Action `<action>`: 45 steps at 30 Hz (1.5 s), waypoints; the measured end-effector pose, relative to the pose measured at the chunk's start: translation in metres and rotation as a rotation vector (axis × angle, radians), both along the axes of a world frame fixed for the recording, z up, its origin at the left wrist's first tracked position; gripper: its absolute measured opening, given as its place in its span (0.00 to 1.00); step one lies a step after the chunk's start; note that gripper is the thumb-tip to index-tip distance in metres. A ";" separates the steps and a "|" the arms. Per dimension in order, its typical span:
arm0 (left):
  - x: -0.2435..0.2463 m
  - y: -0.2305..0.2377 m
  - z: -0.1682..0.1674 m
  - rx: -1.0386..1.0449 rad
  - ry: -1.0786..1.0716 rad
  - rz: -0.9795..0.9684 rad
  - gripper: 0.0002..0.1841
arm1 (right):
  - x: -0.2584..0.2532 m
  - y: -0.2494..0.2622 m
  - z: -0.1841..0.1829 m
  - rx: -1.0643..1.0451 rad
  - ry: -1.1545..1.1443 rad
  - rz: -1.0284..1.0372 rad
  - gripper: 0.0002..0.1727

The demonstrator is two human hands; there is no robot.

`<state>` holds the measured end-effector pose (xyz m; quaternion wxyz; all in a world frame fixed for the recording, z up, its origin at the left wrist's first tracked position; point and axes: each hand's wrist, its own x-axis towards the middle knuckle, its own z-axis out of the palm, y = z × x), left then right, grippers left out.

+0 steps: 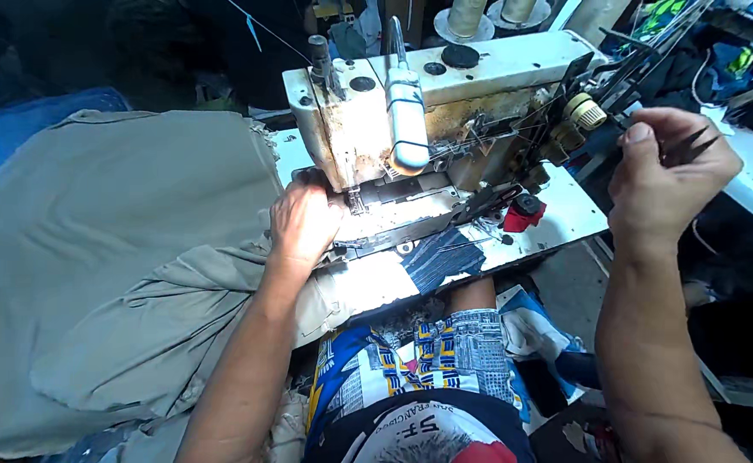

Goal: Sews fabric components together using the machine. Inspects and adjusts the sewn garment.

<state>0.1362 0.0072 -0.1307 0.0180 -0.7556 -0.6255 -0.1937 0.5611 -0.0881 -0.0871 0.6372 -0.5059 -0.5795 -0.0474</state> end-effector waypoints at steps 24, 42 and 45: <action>-0.001 -0.010 -0.033 0.197 -0.024 0.005 0.21 | 0.030 0.117 0.052 -0.473 0.287 0.259 0.21; -0.029 0.041 -0.022 0.081 0.038 -0.263 0.24 | 0.053 0.140 0.012 -0.084 0.261 0.427 0.11; -0.029 0.053 -0.014 0.049 -0.026 -0.280 0.26 | 0.051 0.136 0.013 -0.095 0.235 0.427 0.13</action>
